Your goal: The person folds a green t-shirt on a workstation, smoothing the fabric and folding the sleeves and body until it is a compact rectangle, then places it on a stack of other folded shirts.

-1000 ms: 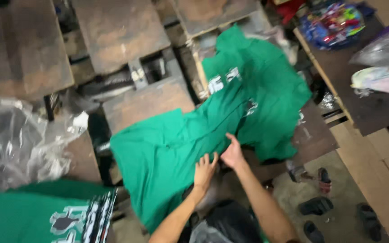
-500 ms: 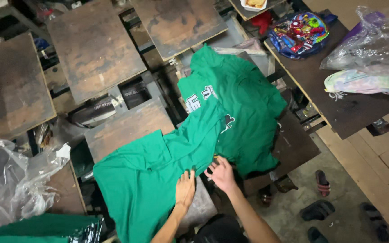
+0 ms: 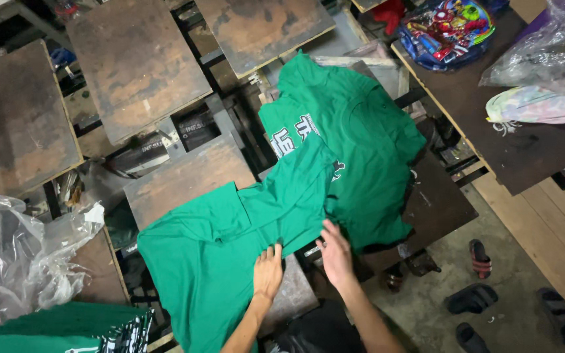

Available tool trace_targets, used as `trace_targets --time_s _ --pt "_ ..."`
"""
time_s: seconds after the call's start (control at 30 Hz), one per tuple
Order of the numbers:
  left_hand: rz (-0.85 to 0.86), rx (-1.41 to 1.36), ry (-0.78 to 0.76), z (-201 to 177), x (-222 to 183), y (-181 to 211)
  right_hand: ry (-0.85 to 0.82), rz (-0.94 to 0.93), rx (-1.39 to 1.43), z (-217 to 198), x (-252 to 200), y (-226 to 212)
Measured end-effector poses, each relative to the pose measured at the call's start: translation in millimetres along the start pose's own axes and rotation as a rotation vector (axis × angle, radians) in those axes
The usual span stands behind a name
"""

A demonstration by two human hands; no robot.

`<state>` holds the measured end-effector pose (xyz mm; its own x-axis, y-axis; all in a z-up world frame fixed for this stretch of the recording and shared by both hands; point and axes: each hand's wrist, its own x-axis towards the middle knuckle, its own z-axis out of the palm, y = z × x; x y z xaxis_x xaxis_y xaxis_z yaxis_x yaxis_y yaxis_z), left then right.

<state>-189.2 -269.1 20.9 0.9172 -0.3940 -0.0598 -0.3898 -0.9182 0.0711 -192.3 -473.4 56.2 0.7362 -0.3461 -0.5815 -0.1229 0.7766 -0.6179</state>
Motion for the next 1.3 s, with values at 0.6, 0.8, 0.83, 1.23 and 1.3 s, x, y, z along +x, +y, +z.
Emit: trace_targets --time_s 0.6,0.8,0.83,1.23,1.3 --pt "0.457 0.005 0.348 0.6 -33.0 27.3 0.381 -0.637 -0.734 -27.3 -21.9 -77.1" --pt "0.471 -0.029 0.395 1.1 -37.6 32.3 0.388 -0.707 -0.757 -47.7 -2.5 -73.9" --pt "0.461 -0.030 0.394 -5.3 -38.0 34.3 0.379 -0.703 -0.763 -50.6 -1.7 -74.4" --pt "0.246 -0.545 0.308 -53.8 -102.6 -24.3 0.309 -0.739 -0.794 -65.9 4.9 -71.1" --pt "-0.348 -0.529 0.303 -63.5 -137.7 -55.7 0.308 -0.718 -0.799 -88.8 24.7 -65.0"
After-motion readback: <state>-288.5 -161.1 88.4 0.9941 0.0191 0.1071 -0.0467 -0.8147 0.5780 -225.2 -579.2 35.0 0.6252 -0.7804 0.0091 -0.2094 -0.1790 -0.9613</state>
